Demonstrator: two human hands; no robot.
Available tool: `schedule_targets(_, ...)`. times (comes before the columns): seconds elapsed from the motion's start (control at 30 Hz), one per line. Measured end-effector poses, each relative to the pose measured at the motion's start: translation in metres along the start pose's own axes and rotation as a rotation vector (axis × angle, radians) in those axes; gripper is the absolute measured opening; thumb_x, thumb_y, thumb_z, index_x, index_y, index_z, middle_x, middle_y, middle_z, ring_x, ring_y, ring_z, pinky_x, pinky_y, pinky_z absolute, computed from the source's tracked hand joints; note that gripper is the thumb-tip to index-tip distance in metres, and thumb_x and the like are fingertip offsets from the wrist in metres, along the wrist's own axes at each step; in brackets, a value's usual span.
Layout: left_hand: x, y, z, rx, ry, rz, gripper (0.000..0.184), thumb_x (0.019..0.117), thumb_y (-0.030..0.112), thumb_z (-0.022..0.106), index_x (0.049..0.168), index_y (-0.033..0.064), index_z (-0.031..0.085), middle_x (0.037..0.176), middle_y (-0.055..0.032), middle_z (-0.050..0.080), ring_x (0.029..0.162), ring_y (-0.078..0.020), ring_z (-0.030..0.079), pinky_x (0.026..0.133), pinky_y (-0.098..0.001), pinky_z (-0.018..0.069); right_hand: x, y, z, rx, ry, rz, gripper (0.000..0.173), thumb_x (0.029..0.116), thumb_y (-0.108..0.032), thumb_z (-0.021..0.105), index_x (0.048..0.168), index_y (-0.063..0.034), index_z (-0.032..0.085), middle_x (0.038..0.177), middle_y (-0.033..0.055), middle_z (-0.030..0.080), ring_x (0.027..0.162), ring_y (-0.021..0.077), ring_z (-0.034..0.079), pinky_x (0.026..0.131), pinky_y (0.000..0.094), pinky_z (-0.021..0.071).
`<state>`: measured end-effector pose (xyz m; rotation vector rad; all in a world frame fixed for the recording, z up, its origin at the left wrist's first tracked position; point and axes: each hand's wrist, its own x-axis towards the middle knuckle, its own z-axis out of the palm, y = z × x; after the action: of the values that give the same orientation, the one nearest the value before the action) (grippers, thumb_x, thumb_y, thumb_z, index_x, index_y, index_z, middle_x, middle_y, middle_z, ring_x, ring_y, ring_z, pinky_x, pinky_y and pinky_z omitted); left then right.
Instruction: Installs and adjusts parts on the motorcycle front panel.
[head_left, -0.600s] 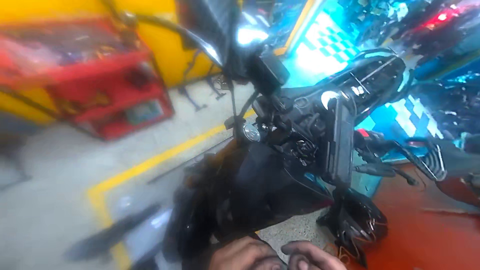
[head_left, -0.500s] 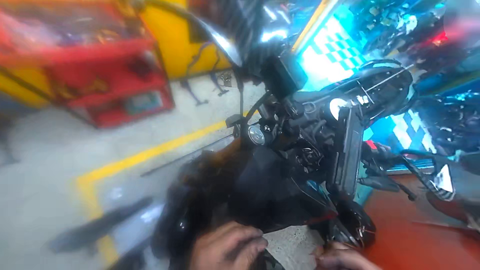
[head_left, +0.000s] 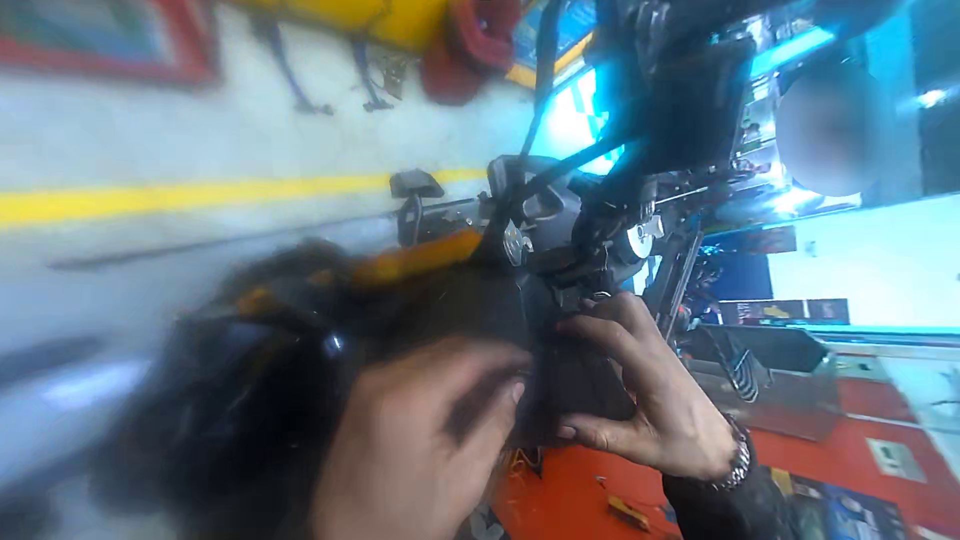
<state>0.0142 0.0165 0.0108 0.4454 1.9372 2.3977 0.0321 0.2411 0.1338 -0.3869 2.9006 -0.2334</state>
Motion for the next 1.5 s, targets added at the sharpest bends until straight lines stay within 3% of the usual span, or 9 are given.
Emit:
schedule_targets(0.17, 0.028, 0.001, 0.007, 0.178, -0.067, 0.231, 0.013, 0.0954, 0.02, 0.069, 0.1, 0.0151, 0.081, 0.102, 0.0034, 0.072, 0.096, -0.0047, 0.067, 0.081, -0.0189, 0.0581, 0.004, -0.005, -0.001, -0.069, -0.045, 0.075, 0.086, 0.0768, -0.08, 0.065, 0.135, -0.0171, 0.062, 0.115, 0.0036, 0.058, 0.102, 0.0134, 0.059, 0.08, 0.034, 0.0565)
schedule_targets(0.27, 0.038, -0.006, 0.012, 0.337, -0.085, 0.333, 0.014, 0.0957, 0.026, 0.068, 0.099, 0.0232, 0.082, 0.106, 0.0045, 0.072, 0.105, -0.0153, 0.063, 0.087, -0.0364, 0.049, 0.005, -0.004, -0.002, -0.056, -0.056, 0.072, 0.08, 0.0788, -0.08, 0.063, 0.131, -0.0196, 0.064, 0.113, 0.003, 0.058, 0.101, 0.0129, 0.059, 0.078, 0.0342, 0.0563)
schedule_targets(0.33, 0.042, -0.009, 0.015, 0.382, -0.106, 0.365, 0.013, 0.0956, 0.029, 0.069, 0.096, 0.0271, 0.081, 0.114, 0.0039, 0.072, 0.117, -0.0226, 0.059, 0.098, -0.0507, 0.0402, 0.005, -0.001, -0.002, -0.012, -0.045, 0.056, 0.074, 0.0791, -0.078, 0.064, 0.127, -0.0213, 0.066, 0.111, 0.0018, 0.058, 0.102, 0.0141, 0.057, 0.081, 0.0371, 0.053)
schedule_targets(0.4, 0.043, -0.01, 0.014, 0.39, -0.129, 0.375, 0.011, 0.0949, 0.029, 0.07, 0.093, 0.0274, 0.081, 0.114, 0.0043, 0.071, 0.122, -0.0244, 0.056, 0.106, -0.0562, 0.0348, 0.006, 0.0, 0.002, 0.058, -0.04, 0.049, 0.069, 0.0789, -0.075, 0.067, 0.124, -0.023, 0.067, 0.111, -0.0005, 0.058, 0.103, 0.0122, 0.057, 0.083, 0.0353, 0.0529)
schedule_targets(0.53, 0.043, -0.013, 0.019, 0.382, -0.139, 0.434, 0.014, 0.0965, 0.02, 0.067, 0.096, 0.0243, 0.08, 0.105, 0.0037, 0.071, 0.117, -0.0219, 0.058, 0.105, -0.054, 0.0347, 0.009, 0.001, 0.001, 0.131, -0.043, 0.051, 0.065, 0.0782, -0.071, 0.071, 0.12, -0.0219, 0.066, 0.113, -0.0003, 0.057, 0.101, 0.0073, 0.059, 0.077, 0.0277, 0.0556)
schedule_targets(0.83, 0.039, -0.021, 0.017, 0.326, -0.162, 0.424, 0.016, 0.0982, 0.019, 0.066, 0.099, 0.0255, 0.081, 0.104, 0.007, 0.073, 0.122, -0.019, 0.058, 0.114, -0.0604, 0.0266, 0.009, 0.002, 0.004, 0.132, -0.028, 0.028, 0.07, 0.0791, -0.07, 0.069, 0.124, -0.0178, 0.063, 0.113, 0.0002, 0.057, 0.102, 0.0078, 0.058, 0.079, 0.0281, 0.0552)
schedule_targets(1.03, 0.064, -0.019, 0.003, 0.404, -0.303, 0.453, 0.017, 0.0942, 0.036, 0.069, 0.089, 0.0257, 0.081, 0.107, 0.0058, 0.073, 0.13, -0.0282, 0.055, 0.117, -0.0696, 0.0192, 0.009, 0.002, 0.004, 0.136, -0.023, 0.021, 0.07, 0.0789, -0.069, 0.07, 0.124, -0.0167, 0.064, 0.111, 0.0004, 0.057, 0.1, 0.0084, 0.058, 0.078, 0.0281, 0.0549)
schedule_targets(1.2, 0.075, -0.017, -0.002, 0.41, -0.462, 0.401, 0.026, 0.0975, 0.044, 0.058, 0.087, 0.0305, 0.078, 0.109, 0.0118, 0.071, 0.134, -0.0238, 0.052, 0.119, -0.0699, 0.0186, 0.011, 0.001, 0.007, 0.126, 0.002, 0.013, 0.07, 0.0777, -0.07, 0.071, 0.121, -0.0156, 0.066, 0.106, 0.0002, 0.056, 0.094, 0.0088, 0.057, 0.073, 0.0282, 0.0538)
schedule_targets(1.5, 0.085, -0.004, -0.001, 0.569, -0.57, 0.474, 0.025, 0.0983, 0.04, 0.054, 0.09, 0.0287, 0.075, 0.107, 0.0108, 0.07, 0.128, -0.0201, 0.056, 0.116, -0.0685, 0.0225, 0.011, -0.002, 0.009, 0.108, 0.034, 0.039, 0.067, 0.0748, -0.07, 0.072, 0.118, -0.0178, 0.068, 0.101, -0.001, 0.056, 0.088, 0.0109, 0.058, 0.068, 0.0313, 0.0533)
